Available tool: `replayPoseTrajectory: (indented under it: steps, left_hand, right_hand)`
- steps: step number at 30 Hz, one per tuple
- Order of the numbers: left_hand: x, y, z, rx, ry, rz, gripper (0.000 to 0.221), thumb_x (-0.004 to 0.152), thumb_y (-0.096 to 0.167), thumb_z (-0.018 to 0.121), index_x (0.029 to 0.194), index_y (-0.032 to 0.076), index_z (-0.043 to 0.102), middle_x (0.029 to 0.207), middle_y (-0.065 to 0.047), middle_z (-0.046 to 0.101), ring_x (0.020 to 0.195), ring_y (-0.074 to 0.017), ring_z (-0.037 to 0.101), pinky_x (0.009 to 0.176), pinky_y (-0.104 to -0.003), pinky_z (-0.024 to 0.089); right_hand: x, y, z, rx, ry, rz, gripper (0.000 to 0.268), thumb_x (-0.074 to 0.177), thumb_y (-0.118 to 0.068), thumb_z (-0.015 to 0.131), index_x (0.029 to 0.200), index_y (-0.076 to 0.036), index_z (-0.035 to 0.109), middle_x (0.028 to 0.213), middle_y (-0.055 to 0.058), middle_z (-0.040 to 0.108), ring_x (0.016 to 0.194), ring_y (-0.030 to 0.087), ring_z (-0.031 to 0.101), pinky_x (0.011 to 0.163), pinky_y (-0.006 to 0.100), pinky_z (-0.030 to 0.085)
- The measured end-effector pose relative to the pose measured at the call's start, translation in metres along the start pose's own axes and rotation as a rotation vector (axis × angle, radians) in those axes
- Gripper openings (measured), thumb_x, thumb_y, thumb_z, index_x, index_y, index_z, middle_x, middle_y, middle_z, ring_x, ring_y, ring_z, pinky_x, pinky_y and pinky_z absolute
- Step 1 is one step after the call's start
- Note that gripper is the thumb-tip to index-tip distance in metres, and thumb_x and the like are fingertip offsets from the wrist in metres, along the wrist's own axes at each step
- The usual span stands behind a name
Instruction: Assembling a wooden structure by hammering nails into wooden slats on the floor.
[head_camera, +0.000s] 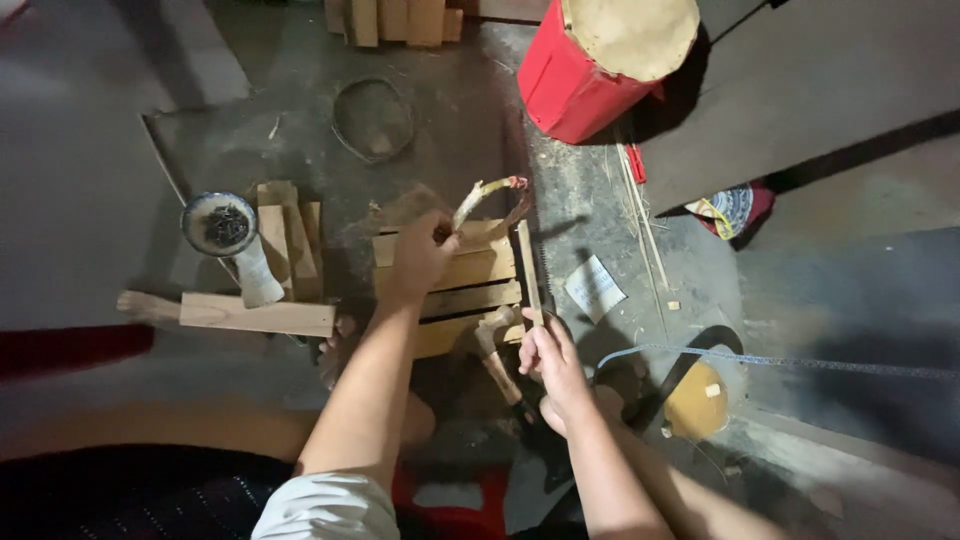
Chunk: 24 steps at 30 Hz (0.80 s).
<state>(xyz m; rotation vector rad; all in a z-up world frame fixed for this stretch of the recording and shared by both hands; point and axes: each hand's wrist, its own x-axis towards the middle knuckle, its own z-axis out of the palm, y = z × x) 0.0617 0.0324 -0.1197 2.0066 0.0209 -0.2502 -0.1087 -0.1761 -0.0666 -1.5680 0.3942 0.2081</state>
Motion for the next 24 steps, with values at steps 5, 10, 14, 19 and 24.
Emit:
replayPoseTrajectory:
  steps: [5,10,14,19,24]
  left_hand:
    - [0.000,-0.008,0.006,0.044,-0.027,0.018,0.021,0.088,0.017,0.074,0.107,0.008,0.070,0.096,-0.015,0.072,0.097,-0.0326,0.072,0.085,-0.045,0.059]
    - [-0.003,-0.004,0.010,0.034,-0.032,-0.006,0.019,0.090,0.011,0.075,0.108,0.010,0.069,0.096,-0.011,0.071,0.096,-0.0299,0.072,0.087,-0.043,0.059]
    - [-0.009,0.008,0.002,0.054,-0.068,0.001,0.020,0.088,0.014,0.076,0.106,0.010,0.068,0.096,-0.011,0.072,0.097,-0.0300,0.072,0.087,-0.043,0.058]
    - [-0.005,0.002,0.007,0.090,-0.044,0.035,0.020,0.088,0.012,0.077,0.104,0.008,0.066,0.095,-0.015,0.070,0.096,-0.0330,0.071,0.085,-0.045,0.058]
    - [-0.009,0.000,0.009,0.040,-0.007,0.003,0.016,0.091,0.009,0.073,0.106,0.007,0.066,0.097,-0.015,0.069,0.098,-0.0323,0.071,0.088,-0.045,0.058]
  right_hand:
    - [0.016,0.033,-0.015,-0.129,-0.030,0.012,0.040,0.108,-0.027,0.043,0.136,-0.001,0.056,0.063,0.004,0.051,0.049,0.015,0.058,0.047,0.026,0.052]
    - [0.030,0.034,-0.018,-0.510,-0.007,-0.038,0.037,0.104,-0.031,0.053,0.133,-0.010,0.063,0.058,0.007,0.057,0.046,0.019,0.065,0.046,0.030,0.056]
    - [0.034,0.031,-0.007,-0.931,0.048,-0.020,0.058,0.100,-0.050,0.056,0.143,-0.012,0.054,0.122,0.025,0.069,0.114,0.042,0.068,0.098,0.051,0.054]
    - [0.027,0.007,0.021,-1.128,0.038,0.112,0.064,0.098,-0.056,0.054,0.148,-0.017,0.048,0.123,0.023,0.070,0.115,0.040,0.069,0.098,0.054,0.054]
    - [0.020,0.004,0.040,-1.303,0.058,0.148,0.069,0.098,-0.054,0.051,0.154,-0.017,0.039,0.109,0.023,0.073,0.100,0.043,0.074,0.084,0.055,0.059]
